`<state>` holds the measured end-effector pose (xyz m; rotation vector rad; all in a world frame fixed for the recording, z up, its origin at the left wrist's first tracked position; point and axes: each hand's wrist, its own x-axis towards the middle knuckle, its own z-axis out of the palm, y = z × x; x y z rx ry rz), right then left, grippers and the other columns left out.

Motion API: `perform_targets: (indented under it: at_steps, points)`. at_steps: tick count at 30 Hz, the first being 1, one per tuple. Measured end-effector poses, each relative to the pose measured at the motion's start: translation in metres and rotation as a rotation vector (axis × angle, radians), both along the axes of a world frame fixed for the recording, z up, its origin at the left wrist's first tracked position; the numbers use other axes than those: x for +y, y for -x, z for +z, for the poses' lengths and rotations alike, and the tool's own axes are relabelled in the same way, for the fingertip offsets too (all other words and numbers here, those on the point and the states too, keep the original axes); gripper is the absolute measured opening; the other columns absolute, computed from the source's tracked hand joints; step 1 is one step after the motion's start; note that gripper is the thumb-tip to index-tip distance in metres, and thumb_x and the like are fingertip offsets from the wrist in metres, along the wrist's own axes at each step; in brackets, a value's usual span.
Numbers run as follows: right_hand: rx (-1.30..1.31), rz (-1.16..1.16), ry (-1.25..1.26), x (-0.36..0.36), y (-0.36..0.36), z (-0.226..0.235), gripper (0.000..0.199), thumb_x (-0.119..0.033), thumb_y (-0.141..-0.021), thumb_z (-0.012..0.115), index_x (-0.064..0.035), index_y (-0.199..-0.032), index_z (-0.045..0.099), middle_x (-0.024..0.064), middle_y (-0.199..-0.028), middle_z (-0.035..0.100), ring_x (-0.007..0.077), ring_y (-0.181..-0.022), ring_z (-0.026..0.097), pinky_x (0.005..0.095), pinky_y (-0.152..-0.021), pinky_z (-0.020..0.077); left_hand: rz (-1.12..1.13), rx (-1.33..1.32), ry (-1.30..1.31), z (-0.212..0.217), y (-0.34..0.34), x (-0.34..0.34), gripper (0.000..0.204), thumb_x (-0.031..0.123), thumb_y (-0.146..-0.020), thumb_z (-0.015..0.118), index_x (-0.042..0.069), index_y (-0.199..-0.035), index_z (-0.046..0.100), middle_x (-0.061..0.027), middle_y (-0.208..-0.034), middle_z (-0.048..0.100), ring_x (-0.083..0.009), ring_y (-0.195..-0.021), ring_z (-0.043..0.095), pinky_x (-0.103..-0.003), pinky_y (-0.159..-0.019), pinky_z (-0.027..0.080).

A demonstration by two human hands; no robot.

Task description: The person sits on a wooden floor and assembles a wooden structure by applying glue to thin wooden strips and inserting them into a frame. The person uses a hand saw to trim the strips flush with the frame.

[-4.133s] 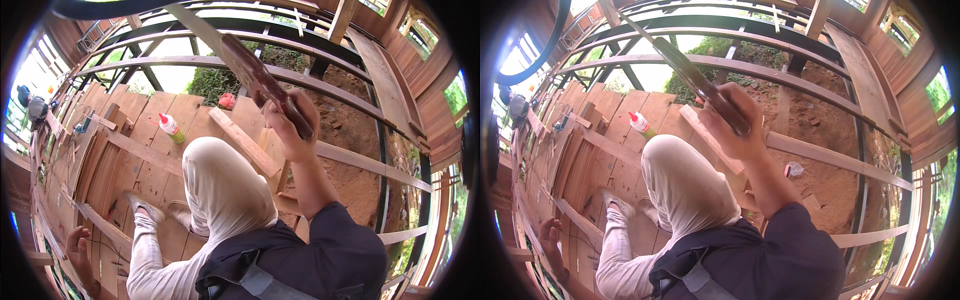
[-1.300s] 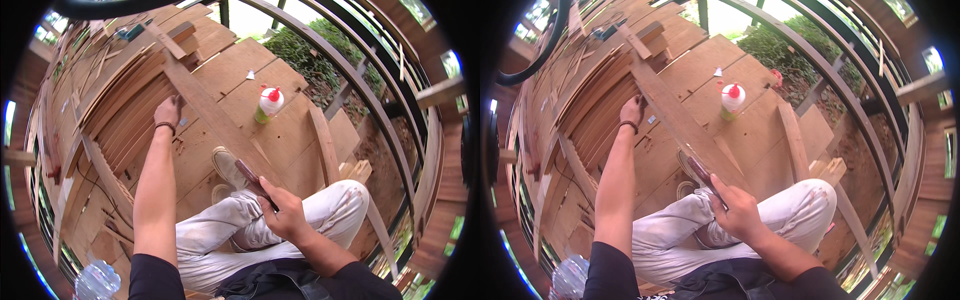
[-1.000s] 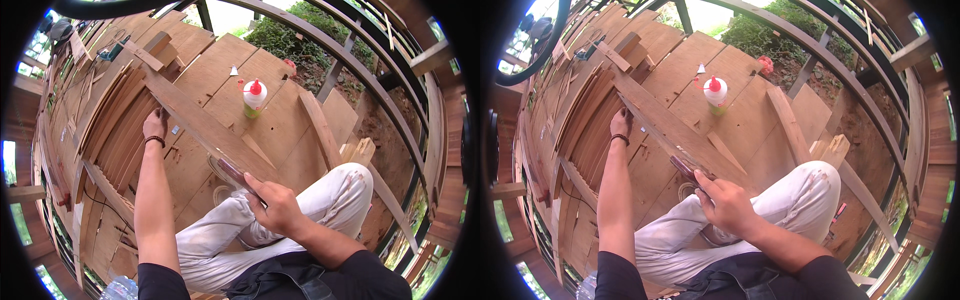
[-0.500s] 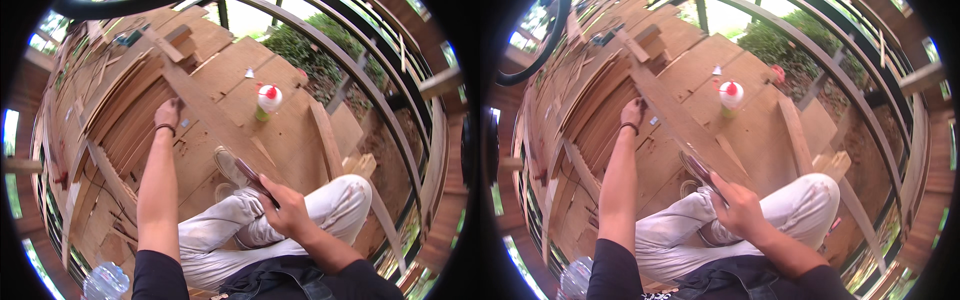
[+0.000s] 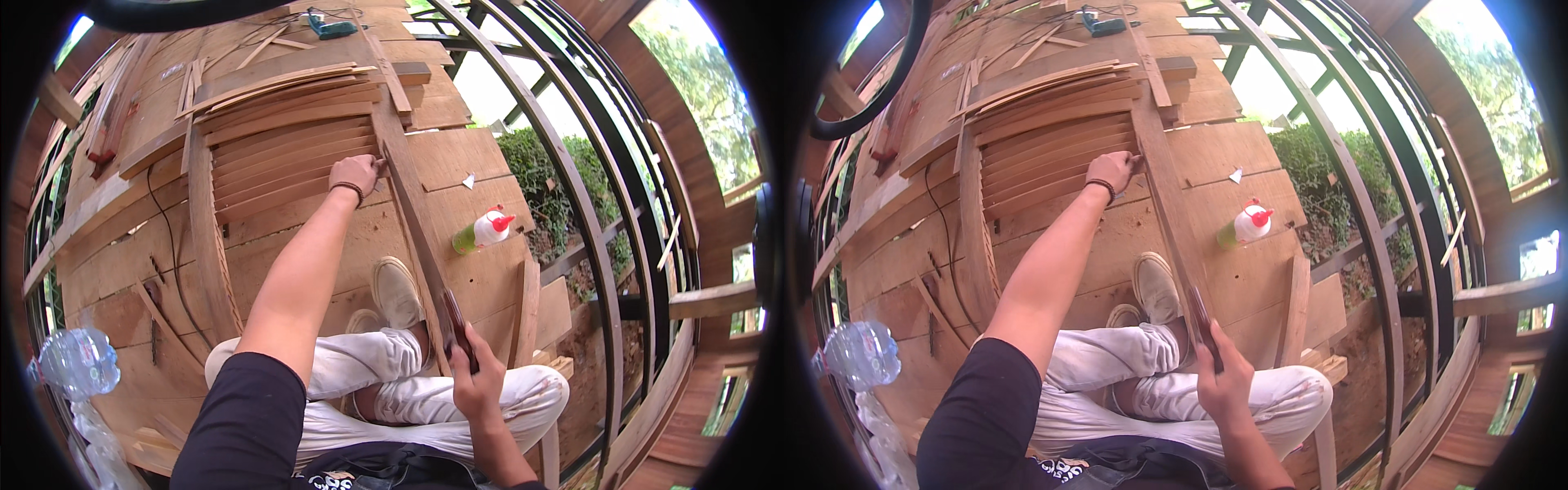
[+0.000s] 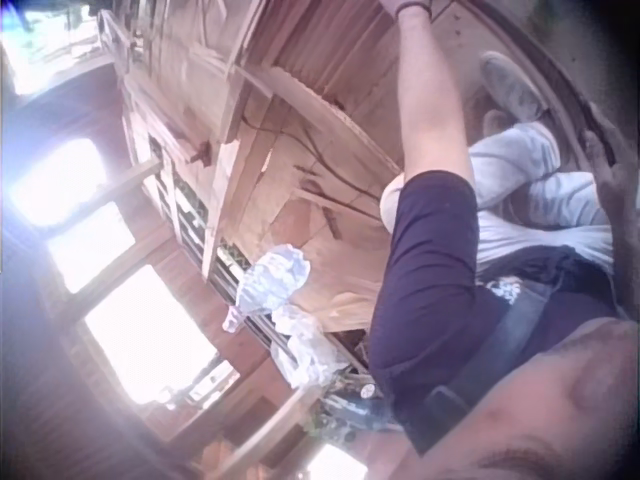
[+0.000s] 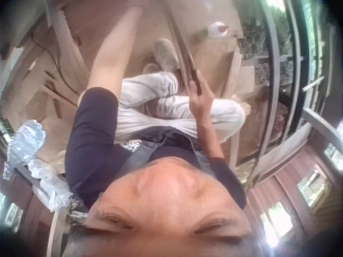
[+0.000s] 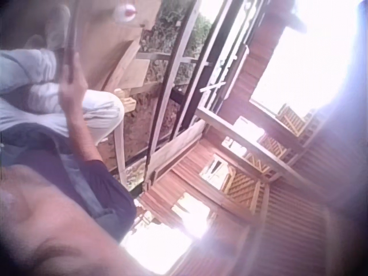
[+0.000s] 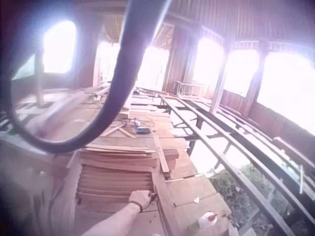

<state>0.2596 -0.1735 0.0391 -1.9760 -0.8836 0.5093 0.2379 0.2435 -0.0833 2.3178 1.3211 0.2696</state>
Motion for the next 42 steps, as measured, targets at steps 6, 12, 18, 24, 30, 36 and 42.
perform_targets:
  at_steps: [6,12,18,24,30,36,42]
  points:
    - [0.003,-0.012,0.026,0.036,-0.006,-0.006,0.04,-0.009,-0.096,0.068,0.0035,-0.134,0.064,0.026,-0.113,0.074,0.0297,-0.102,0.076,0.0361,-0.088,0.0569,-0.013,-0.02,-0.073,0.001,0.0,-0.007,0.045,0.052,-0.103,0.049,0.017,-0.107,0.077,-0.0175,-0.104,0.075,-0.0391,-0.099,0.071,-0.051,-0.088,0.054]
    - [-0.003,-0.004,0.043,0.012,-0.001,-0.004,0.041,-0.009,-0.096,0.068,0.0028,-0.135,0.063,0.0264,-0.117,0.073,0.0316,-0.104,0.075,0.0363,-0.09,0.0564,0.007,-0.006,-0.052,0.001,0.0,-0.007,0.045,0.052,-0.104,0.047,0.018,-0.105,0.076,-0.0133,-0.103,0.077,-0.0334,-0.102,0.072,-0.047,-0.09,0.052]
    - [-0.046,-0.001,0.008,0.009,-0.002,-0.008,0.04,-0.009,-0.096,0.067,0.004,-0.133,0.064,0.0255,-0.114,0.074,0.0299,-0.105,0.076,0.0363,-0.09,0.0569,-0.036,-0.028,-0.092,-0.003,0.001,-0.008,0.038,0.045,-0.103,0.049,0.016,-0.109,0.074,-0.0146,-0.108,0.076,-0.0348,-0.104,0.071,-0.05,-0.089,0.053]
    - [-0.177,0.022,-0.068,0.048,-0.009,-0.022,0.039,-0.01,-0.097,0.068,0.0028,-0.134,0.064,0.0171,-0.094,0.076,0.015,-0.077,0.071,0.0311,-0.074,0.0563,-0.229,0.061,-0.081,0.0,0.013,0.0,0.04,0.043,-0.099,0.06,0.011,-0.122,0.067,-0.0152,-0.12,0.073,-0.0331,-0.115,0.067,-0.049,-0.094,0.052]
    - [-0.044,-0.007,-0.003,0.035,-0.006,-0.022,0.04,-0.01,-0.097,0.068,0.003,-0.134,0.064,0.0165,-0.094,0.074,0.0176,-0.081,0.07,0.0313,-0.075,0.0555,-0.211,0.074,-0.091,-0.003,0.014,-0.003,0.041,0.04,-0.097,0.066,0.008,-0.123,0.065,-0.015,-0.121,0.072,-0.0321,-0.118,0.066,-0.048,-0.098,0.049]
    - [-0.032,-0.004,-0.013,-0.029,0.003,-0.014,0.041,-0.008,-0.094,0.069,0.0077,-0.132,0.063,0.0265,-0.113,0.074,0.0301,-0.105,0.076,0.0364,-0.091,0.0566,-0.227,0.043,-0.106,0.001,0.014,-0.006,0.041,0.039,-0.097,0.066,0.008,-0.124,0.064,-0.014,-0.122,0.072,-0.0309,-0.118,0.066,-0.047,-0.097,0.048]
    - [-0.165,0.017,-0.043,0.047,-0.01,-0.028,0.037,-0.009,-0.097,0.067,0.0012,-0.133,0.065,0.0134,-0.09,0.074,0.013,-0.074,0.069,0.0292,-0.071,0.0557,-0.202,0.038,-0.16,0.004,0.016,-0.011,0.04,0.039,-0.095,0.068,0.009,-0.122,0.065,-0.0144,-0.116,0.073,-0.0316,-0.113,0.068,-0.047,-0.093,0.049]
